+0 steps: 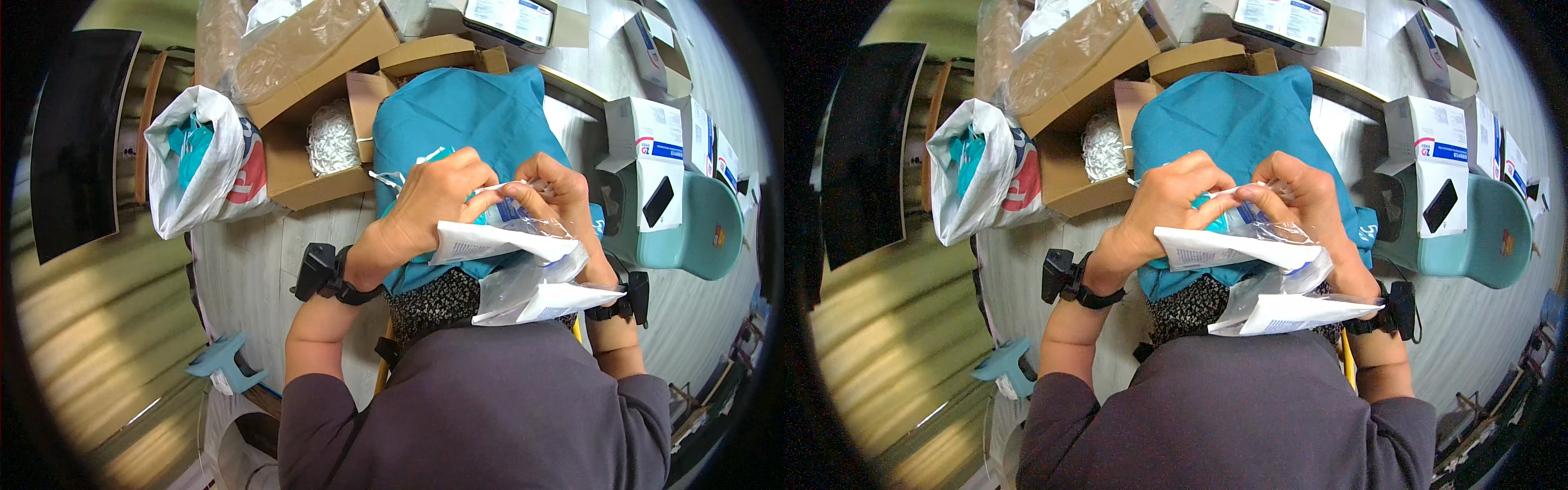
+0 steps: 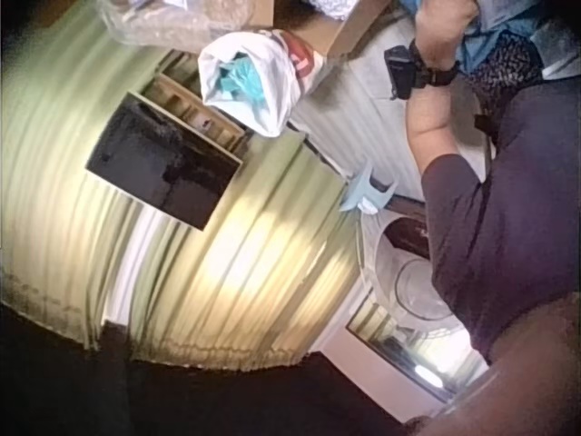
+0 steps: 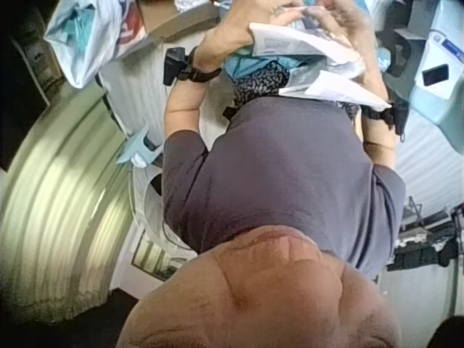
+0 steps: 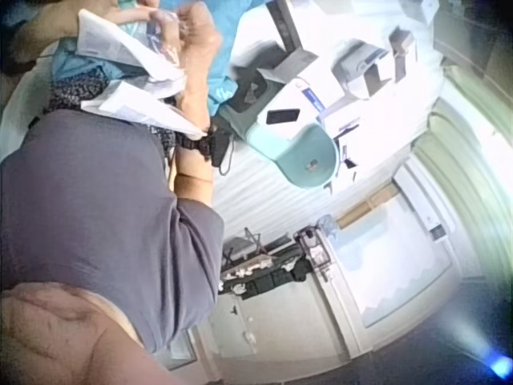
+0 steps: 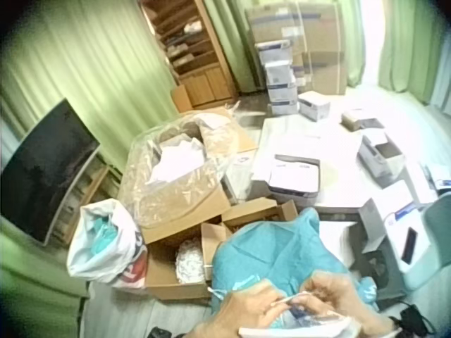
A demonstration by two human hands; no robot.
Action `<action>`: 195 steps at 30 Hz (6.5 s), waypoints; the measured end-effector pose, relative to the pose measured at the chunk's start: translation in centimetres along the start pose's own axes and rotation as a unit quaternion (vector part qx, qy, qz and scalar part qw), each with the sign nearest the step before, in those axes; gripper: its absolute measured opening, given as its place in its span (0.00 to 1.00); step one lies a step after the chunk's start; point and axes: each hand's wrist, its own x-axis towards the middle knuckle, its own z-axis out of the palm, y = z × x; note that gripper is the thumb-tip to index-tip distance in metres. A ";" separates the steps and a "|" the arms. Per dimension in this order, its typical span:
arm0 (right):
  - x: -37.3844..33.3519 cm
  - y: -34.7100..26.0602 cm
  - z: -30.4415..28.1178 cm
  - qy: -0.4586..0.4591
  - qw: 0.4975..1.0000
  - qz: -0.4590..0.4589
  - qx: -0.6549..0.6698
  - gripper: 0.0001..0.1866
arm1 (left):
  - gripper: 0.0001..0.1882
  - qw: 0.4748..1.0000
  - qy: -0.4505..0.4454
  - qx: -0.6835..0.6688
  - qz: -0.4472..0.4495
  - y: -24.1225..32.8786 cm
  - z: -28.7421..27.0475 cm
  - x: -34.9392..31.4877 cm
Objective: Inspecting, stacking, and placing medical masks into individual plastic packaging.
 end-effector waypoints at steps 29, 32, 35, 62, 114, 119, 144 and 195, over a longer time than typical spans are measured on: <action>-0.3 -1.2 -5.1 0.167 0.969 -0.179 0.031 0.11 | 0.07 0.912 0.069 -0.353 -0.199 1.8 -3.2 -8.1; -0.7 -2.8 -4.9 0.130 0.962 -0.238 -0.015 0.11 | 0.13 0.924 0.086 -0.295 -0.229 2.0 -6.3 -7.0; -0.5 -3.5 -4.3 0.088 0.946 -0.301 -0.080 0.13 | 0.16 0.954 0.138 -0.192 -0.186 2.1 -7.4 -6.5; 2.1 2.4 -8.3 0.145 0.944 -0.186 -0.229 0.07 | 0.06 0.888 0.352 -0.251 -0.159 5.3 -14.4 -6.6; 12.1 2.5 5.3 -0.035 0.961 0.206 0.183 0.49 | 0.24 0.939 0.212 -0.159 -0.217 -17.6 1.8 1.7; 13.8 4.8 8.2 0.056 0.937 0.210 0.272 0.32 | 0.18 0.701 0.520 -0.403 -0.276 -12.2 1.3 4.0; 9.2 3.7 1.7 0.034 0.989 0.085 0.112 0.23 | 0.47 0.631 0.446 -0.507 -0.381 -31.2 -27.1 16.9; 0.6 -0.7 -1.4 0.044 0.996 0.040 0.069 0.08 | 0.12 0.974 0.094 -0.178 -0.104 -0.5 2.2 -4.5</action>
